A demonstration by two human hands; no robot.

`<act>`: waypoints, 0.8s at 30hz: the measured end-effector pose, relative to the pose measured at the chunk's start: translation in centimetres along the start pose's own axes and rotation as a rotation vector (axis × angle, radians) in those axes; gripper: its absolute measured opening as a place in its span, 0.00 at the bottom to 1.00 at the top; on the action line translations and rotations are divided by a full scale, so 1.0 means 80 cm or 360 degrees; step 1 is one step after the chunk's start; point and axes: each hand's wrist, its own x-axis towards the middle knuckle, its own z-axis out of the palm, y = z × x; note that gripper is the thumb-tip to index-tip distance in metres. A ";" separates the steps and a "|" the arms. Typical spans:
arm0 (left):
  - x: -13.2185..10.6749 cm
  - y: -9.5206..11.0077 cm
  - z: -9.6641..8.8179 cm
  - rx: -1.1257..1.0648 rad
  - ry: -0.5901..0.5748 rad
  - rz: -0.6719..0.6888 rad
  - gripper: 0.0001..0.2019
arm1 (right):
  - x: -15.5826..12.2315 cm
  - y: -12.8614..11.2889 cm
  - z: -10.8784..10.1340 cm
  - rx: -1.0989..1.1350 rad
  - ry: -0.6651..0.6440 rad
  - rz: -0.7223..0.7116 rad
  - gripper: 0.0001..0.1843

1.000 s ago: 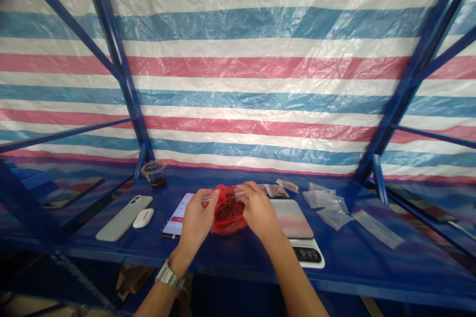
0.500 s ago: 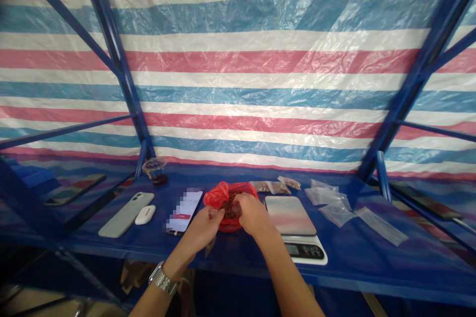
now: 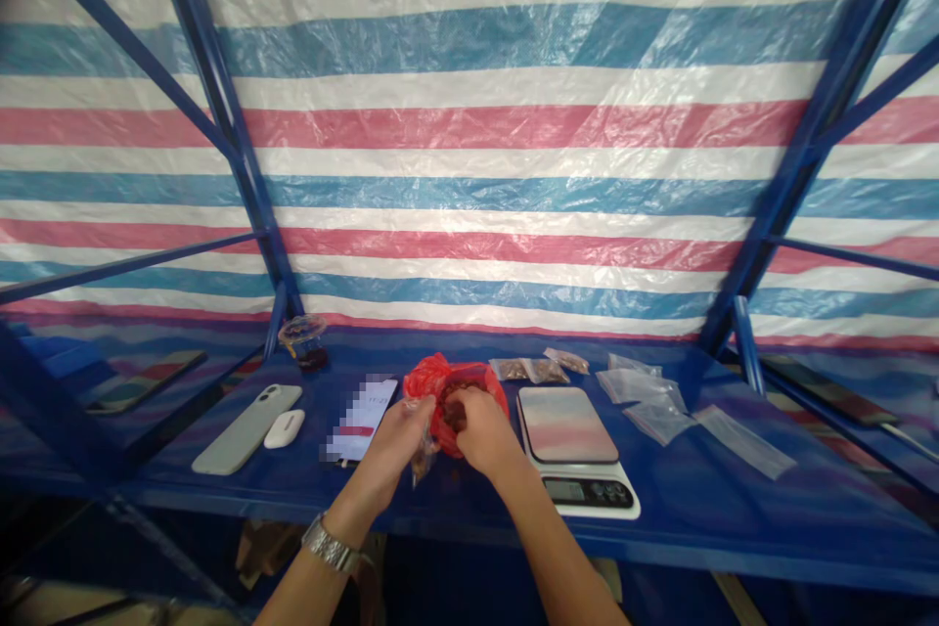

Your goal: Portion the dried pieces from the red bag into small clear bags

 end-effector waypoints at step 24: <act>-0.006 -0.006 0.007 0.0537 0.0039 0.0463 0.08 | -0.002 -0.052 -0.030 -0.0161 0.0067 -0.0459 0.30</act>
